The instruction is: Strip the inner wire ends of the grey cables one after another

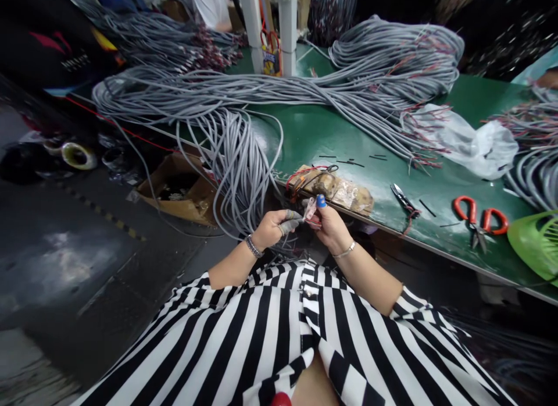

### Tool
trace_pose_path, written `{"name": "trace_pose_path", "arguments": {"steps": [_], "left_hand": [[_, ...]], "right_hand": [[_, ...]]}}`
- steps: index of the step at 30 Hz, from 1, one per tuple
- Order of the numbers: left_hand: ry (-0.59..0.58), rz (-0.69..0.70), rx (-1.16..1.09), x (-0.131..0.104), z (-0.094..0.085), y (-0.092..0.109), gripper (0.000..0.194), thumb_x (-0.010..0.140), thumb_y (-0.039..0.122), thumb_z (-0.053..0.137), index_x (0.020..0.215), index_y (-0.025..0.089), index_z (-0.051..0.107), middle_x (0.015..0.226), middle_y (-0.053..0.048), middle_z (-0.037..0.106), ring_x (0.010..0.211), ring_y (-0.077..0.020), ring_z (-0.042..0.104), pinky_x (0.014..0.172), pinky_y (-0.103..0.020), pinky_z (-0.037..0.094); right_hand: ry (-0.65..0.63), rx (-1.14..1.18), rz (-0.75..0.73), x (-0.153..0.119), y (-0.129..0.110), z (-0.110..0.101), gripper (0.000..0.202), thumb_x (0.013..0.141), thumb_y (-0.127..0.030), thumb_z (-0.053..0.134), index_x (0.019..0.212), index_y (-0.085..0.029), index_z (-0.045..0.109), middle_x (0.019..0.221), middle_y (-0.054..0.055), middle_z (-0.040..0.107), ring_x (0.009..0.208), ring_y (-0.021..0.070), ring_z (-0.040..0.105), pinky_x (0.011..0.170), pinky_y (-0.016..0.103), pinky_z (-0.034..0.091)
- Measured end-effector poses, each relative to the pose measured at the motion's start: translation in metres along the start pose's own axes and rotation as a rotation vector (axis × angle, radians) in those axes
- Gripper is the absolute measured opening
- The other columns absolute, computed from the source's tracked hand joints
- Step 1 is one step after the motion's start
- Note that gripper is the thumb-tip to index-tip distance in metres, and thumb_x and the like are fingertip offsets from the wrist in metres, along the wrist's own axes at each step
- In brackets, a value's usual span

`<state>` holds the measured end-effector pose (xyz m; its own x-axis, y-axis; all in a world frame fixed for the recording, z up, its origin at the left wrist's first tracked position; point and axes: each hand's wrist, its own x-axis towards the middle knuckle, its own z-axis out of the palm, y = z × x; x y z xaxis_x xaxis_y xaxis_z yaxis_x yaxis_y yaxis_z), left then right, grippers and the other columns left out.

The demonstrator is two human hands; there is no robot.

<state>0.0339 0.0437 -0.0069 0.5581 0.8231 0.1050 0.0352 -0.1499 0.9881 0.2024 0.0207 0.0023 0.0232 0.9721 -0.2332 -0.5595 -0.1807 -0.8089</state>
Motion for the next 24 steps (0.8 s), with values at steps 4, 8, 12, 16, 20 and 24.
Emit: {"name": "trace_pose_path", "arguments": {"steps": [4, 8, 12, 16, 20, 24], "left_hand": [[-0.033, 0.021, 0.041, 0.002, 0.002, 0.0, 0.034, 0.082, 0.041, 0.065, 0.091, 0.009, 0.07, 0.063, -0.001, 0.061, 0.053, -0.0065, 0.048, 0.054, -0.019, 0.042], [-0.055, 0.017, 0.085, 0.004, 0.003, 0.001, 0.034, 0.082, 0.042, 0.065, 0.088, 0.009, 0.071, 0.062, 0.0, 0.06, 0.053, -0.0066, 0.047, 0.054, -0.019, 0.042], [-0.058, 0.014, 0.063, 0.002, 0.003, 0.004, 0.036, 0.081, 0.043, 0.066, 0.091, 0.009, 0.07, 0.063, -0.001, 0.061, 0.053, -0.0069, 0.049, 0.053, -0.018, 0.042], [-0.065, 0.005, 0.047, -0.002, 0.001, 0.008, 0.038, 0.081, 0.045, 0.065, 0.091, 0.008, 0.07, 0.063, -0.002, 0.062, 0.052, -0.0069, 0.051, 0.052, -0.018, 0.042], [-0.083, 0.051, 0.088, -0.014, -0.002, 0.014, 0.036, 0.083, 0.043, 0.064, 0.09, 0.008, 0.071, 0.065, -0.004, 0.065, 0.053, -0.0079, 0.054, 0.053, -0.019, 0.045], [-0.158, 0.115, 0.186, -0.033, -0.005, 0.017, 0.029, 0.085, 0.036, 0.063, 0.09, 0.01, 0.073, 0.076, -0.008, 0.071, 0.065, -0.0123, 0.063, 0.062, -0.022, 0.051]], "right_hand": [[0.053, 0.023, -0.019, -0.002, -0.003, 0.004, 0.055, 0.055, -0.065, 0.078, 0.064, -0.016, 0.056, 0.05, -0.006, 0.04, 0.045, 0.0046, 0.025, 0.04, 0.02, 0.023], [0.086, -0.019, -0.024, -0.002, -0.002, 0.004, 0.055, 0.058, -0.067, 0.075, 0.069, -0.016, 0.059, 0.05, -0.005, 0.043, 0.045, 0.0056, 0.027, 0.04, 0.021, 0.023], [0.062, -0.009, -0.01, -0.002, 0.001, 0.002, 0.056, 0.06, -0.071, 0.072, 0.067, -0.017, 0.056, 0.047, -0.006, 0.041, 0.042, 0.0048, 0.026, 0.038, 0.02, 0.02], [0.05, 0.018, 0.067, -0.004, 0.002, -0.003, 0.059, 0.063, -0.075, 0.065, 0.068, -0.018, 0.052, 0.048, -0.006, 0.043, 0.039, 0.0037, 0.026, 0.036, 0.02, 0.013], [0.056, 0.034, 0.124, -0.008, 0.002, -0.013, 0.058, 0.065, -0.074, 0.064, 0.072, -0.018, 0.052, 0.059, -0.003, 0.054, 0.039, 0.0025, 0.025, 0.035, 0.019, 0.01], [0.057, 0.016, 0.156, -0.012, 0.001, -0.021, 0.055, 0.067, -0.071, 0.064, 0.074, -0.018, 0.053, 0.064, -0.002, 0.057, 0.04, 0.0023, 0.023, 0.036, 0.019, 0.008]]}}
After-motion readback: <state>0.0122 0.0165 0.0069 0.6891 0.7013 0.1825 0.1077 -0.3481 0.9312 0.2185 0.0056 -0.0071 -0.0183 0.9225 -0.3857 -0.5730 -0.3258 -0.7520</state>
